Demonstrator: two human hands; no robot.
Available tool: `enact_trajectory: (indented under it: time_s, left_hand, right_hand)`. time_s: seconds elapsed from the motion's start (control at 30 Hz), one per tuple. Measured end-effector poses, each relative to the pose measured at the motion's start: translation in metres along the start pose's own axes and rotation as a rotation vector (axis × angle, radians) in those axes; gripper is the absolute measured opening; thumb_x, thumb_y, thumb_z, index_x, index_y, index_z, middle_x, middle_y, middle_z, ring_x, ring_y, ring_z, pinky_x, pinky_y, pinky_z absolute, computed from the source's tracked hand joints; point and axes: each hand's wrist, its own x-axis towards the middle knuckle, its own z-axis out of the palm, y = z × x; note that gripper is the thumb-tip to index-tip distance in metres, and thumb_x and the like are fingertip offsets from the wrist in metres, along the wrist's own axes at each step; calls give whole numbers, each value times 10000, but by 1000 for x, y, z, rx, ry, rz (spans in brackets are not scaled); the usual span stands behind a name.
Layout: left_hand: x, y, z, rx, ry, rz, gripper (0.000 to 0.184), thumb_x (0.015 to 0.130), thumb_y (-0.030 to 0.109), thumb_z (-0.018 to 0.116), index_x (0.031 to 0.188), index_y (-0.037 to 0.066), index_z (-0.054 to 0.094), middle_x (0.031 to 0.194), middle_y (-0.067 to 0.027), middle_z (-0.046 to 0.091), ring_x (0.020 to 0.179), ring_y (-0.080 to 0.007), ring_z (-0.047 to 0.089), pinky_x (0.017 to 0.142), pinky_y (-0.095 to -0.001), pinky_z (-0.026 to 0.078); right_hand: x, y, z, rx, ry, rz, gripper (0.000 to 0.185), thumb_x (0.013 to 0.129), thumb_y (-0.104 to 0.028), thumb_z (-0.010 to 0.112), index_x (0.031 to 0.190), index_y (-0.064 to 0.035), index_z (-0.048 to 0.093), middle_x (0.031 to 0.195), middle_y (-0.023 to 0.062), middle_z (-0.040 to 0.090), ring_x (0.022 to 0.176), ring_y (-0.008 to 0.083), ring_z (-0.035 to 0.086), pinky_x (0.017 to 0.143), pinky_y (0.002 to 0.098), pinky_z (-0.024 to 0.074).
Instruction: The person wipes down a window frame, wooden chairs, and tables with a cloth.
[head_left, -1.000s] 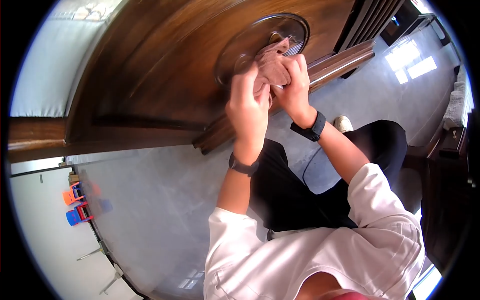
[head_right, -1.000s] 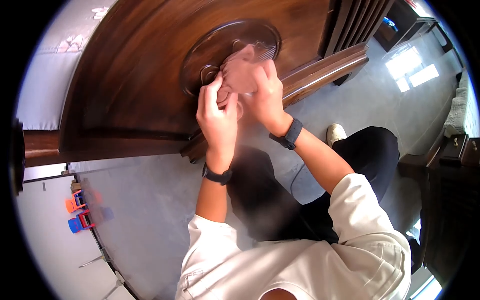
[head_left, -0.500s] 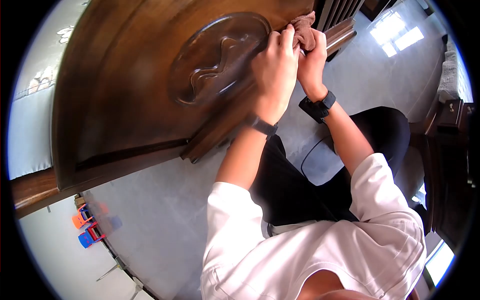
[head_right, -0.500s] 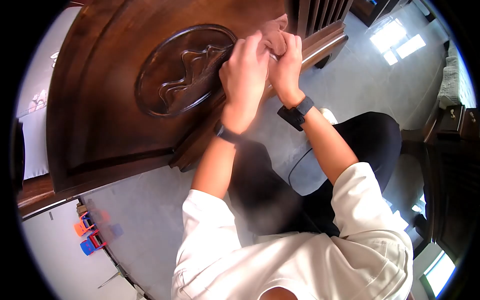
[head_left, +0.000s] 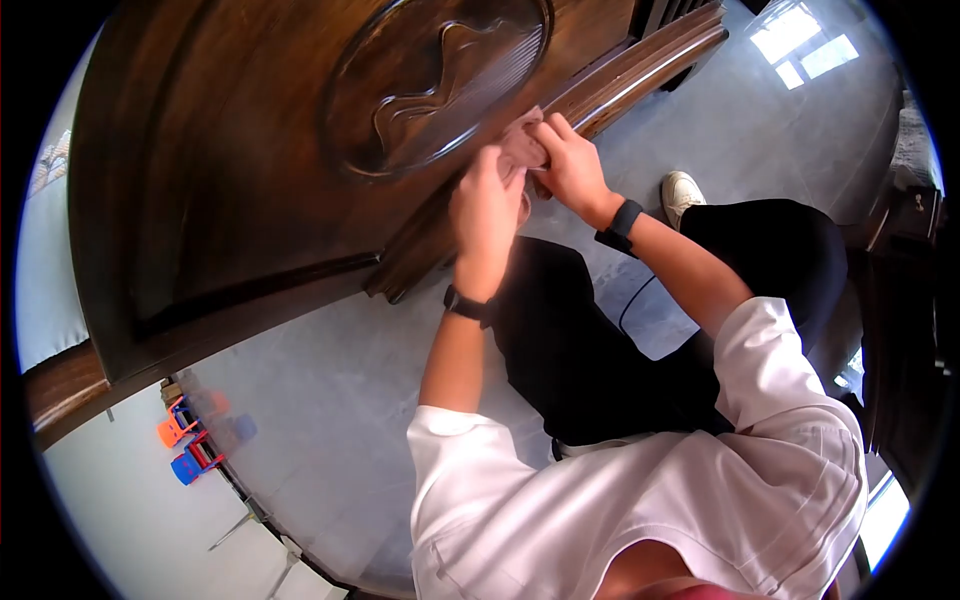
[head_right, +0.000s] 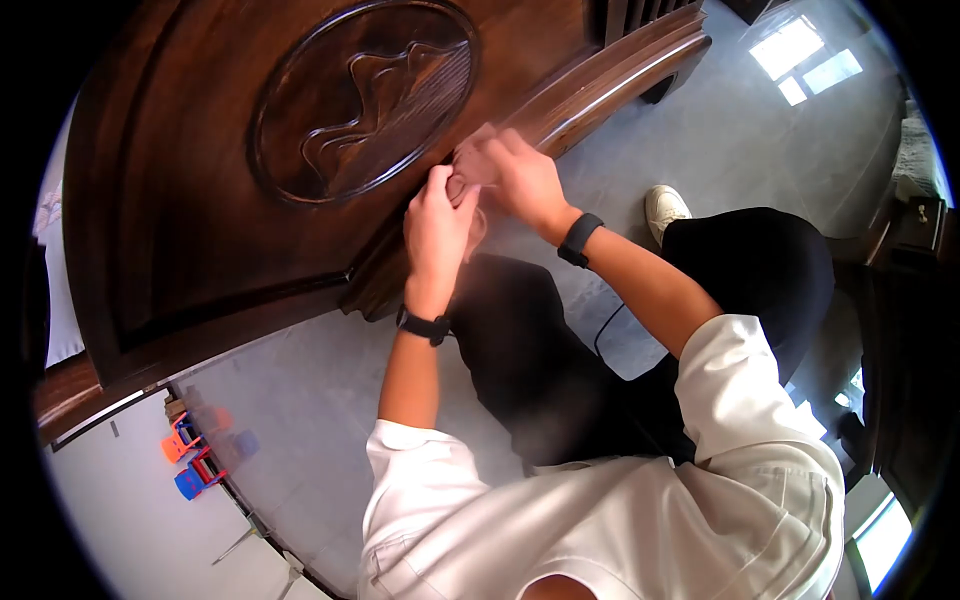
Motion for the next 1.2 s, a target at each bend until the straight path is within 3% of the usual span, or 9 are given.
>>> enact_trajectory:
  time_s: [0.4,0.5,0.6,0.7,0.73,0.93,1.1,1.17,1.2]
  left_hand:
    - [53,27,67,-30,-67,270,275,877,172,679,1117,69,593,1048,-179,660,953,-407,632,795,-477,532]
    - [48,21,62,-58,-61,267,266,884,176,668,1118,75,593,1057,-181,663,966,-405,632,806,-473,534]
    - [37,3,54,8,0,330,343,897,225,682,1189,93,561,998,-164,670,827,-375,683,700,-456,560]
    - [14,-8,25,-93,-18,187,344,893,179,687,1219,123,591,1127,-176,667,968,-414,649,811,-471,543]
    - [4,-17,18,-42,42,203,399,897,186,694,1276,140,576,1131,-168,670,956,-409,659,790,-465,550]
    - [-26,-48,-5,-7,60,165,311,901,184,686,1198,111,629,1037,-153,677,903,-383,661,752,-439,544]
    - [-7,-32,11,-30,48,220,222,904,159,660,1107,73,628,1017,-176,675,898,-408,655,762,-456,541]
    - [5,-30,26,-53,76,308,194,914,181,650,1083,100,600,910,-146,640,832,-370,642,689,-471,522]
    - [10,-26,29,-64,58,307,190,914,185,651,1075,97,599,898,-148,641,832,-372,642,688,-474,520]
  right_hand:
    - [7,51,-22,-153,222,199,426,717,-54,699,1120,-96,567,1052,145,551,913,430,591,747,473,513]
    - [7,44,-16,-178,199,253,431,723,-56,692,1132,-95,565,1058,143,546,918,427,591,751,470,515]
    - [2,29,-9,-186,111,253,423,735,-64,684,1139,-104,564,1081,147,582,925,428,603,759,474,521]
    - [-3,11,2,-126,-2,197,387,750,-69,668,1124,-122,583,1102,139,625,928,419,623,761,471,535]
    - [-3,3,4,-104,-101,217,396,728,-109,714,1093,-82,562,1095,183,644,955,436,614,775,491,527]
    - [-11,-30,25,-58,-284,154,322,760,-126,697,1039,-82,544,1073,136,639,915,402,629,727,479,535]
    - [-8,-18,11,-143,-191,164,382,759,-153,709,1113,-87,581,1107,137,644,928,402,631,759,472,540]
    - [-4,-11,1,-235,-148,133,365,758,-142,706,1097,-87,582,1078,138,653,910,407,634,753,472,539]
    - [-1,-5,0,-216,-148,233,356,757,-136,711,1084,-87,580,1059,133,658,895,405,637,742,468,539]
